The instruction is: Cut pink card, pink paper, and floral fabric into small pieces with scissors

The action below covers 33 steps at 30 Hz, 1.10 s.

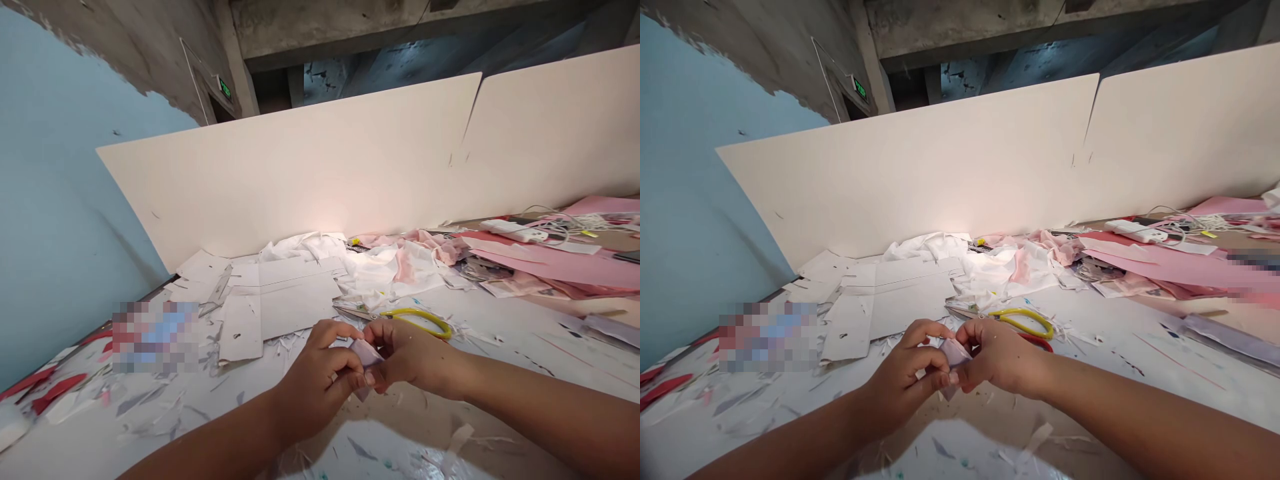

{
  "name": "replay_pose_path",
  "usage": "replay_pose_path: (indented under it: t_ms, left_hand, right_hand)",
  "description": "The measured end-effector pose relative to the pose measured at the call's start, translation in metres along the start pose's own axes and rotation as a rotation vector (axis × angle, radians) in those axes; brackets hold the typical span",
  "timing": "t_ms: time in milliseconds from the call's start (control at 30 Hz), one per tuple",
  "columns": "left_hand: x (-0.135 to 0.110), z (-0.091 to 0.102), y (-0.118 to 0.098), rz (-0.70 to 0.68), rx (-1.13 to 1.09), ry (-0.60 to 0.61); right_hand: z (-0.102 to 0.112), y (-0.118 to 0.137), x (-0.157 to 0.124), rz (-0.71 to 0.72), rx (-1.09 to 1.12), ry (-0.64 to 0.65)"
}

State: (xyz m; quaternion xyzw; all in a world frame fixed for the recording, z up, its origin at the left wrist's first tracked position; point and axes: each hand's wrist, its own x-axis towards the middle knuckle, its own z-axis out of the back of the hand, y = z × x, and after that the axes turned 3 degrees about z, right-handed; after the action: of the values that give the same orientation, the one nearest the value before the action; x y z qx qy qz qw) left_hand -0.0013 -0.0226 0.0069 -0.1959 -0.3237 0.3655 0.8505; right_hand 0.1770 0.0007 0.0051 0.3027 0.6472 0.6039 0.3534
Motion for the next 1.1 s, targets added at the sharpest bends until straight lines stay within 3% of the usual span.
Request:
replay_pose_path:
  t_ms: [200,500,733,1100]
  left_hand:
    - [-0.001,0.0,0.0,0.009,0.023,-0.047]
    - [-0.001,-0.001,-0.001,-0.047,0.162,-0.143]
    - [-0.004,0.003,-0.005,-0.065,0.194,-0.096]
    - [-0.003,0.003,-0.008,-0.087,0.213,-0.148]
  right_hand:
    - [-0.001,0.003,-0.002,0.004,0.125,-0.027]
    - [-0.008,0.001,0.002,0.102,0.103,-0.108]
    - [-0.009,-0.001,0.0,0.113,0.141,-0.065]
    - [-0.016,0.013,-0.004,0.098,0.152,-0.107]
